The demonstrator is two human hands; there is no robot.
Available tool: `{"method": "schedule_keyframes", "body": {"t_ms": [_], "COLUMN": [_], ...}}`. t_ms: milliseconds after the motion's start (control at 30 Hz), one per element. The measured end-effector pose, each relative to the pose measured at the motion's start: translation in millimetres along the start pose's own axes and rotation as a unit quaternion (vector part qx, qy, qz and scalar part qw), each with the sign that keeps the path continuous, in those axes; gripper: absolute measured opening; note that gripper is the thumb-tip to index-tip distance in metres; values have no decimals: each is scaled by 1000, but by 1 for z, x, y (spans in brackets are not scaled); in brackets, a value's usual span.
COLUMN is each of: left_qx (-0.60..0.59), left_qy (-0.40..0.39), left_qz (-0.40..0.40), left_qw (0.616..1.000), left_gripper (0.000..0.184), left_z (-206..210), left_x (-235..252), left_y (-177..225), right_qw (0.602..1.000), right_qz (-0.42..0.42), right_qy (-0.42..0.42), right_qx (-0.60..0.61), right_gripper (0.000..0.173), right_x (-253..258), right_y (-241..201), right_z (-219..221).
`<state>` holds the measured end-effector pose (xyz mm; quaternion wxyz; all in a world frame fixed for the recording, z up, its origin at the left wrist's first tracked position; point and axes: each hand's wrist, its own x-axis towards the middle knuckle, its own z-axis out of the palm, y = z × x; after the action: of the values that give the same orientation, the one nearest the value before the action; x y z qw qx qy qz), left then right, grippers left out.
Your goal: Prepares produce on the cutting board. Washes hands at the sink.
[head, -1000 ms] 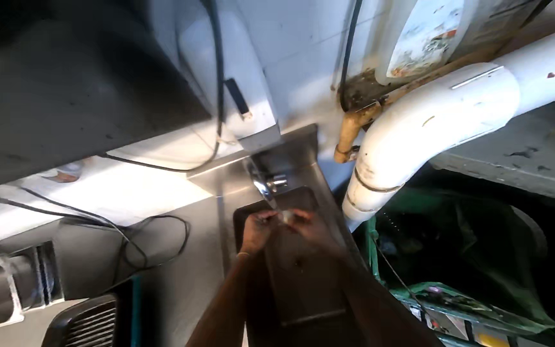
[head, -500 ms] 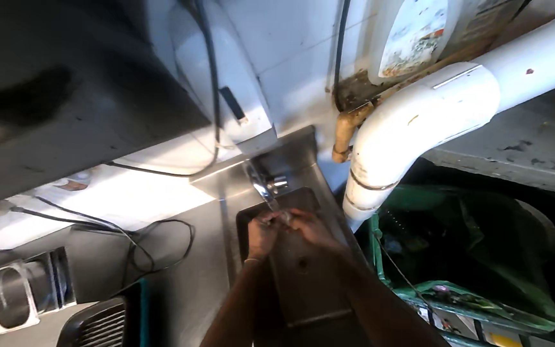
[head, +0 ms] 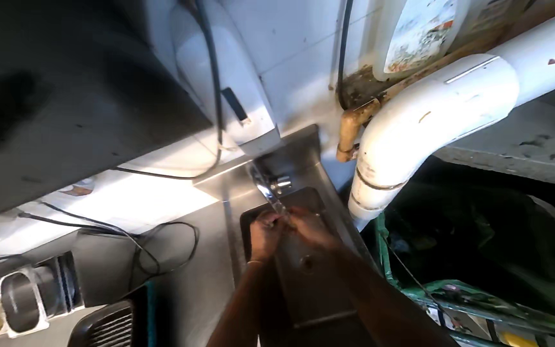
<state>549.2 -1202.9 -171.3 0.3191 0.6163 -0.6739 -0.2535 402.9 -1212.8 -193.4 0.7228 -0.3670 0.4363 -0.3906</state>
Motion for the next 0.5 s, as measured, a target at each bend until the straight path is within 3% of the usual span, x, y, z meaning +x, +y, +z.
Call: {"method": "schedule_keyframes", "body": {"t_ms": [167,333,500], "left_qx": [11,4,-23], "left_qy": [3,2,1], "left_qz": [-13,-37,-37], "left_qw": [1000,999,999], "left_gripper": [7,8,7], "left_z": [1,-2,0], "left_x": [3,5,4], "left_y": [2,-5,-6], "right_qw": [999,995,994], "right_qz": [1,18,-3], "right_qy": [25,-32,-44], "right_qx": [-39,88,100], "right_gripper": [21,31,25], "right_x": [5,5,3], "right_y": [2,6,5], "right_z": [6,-5,-5]}}
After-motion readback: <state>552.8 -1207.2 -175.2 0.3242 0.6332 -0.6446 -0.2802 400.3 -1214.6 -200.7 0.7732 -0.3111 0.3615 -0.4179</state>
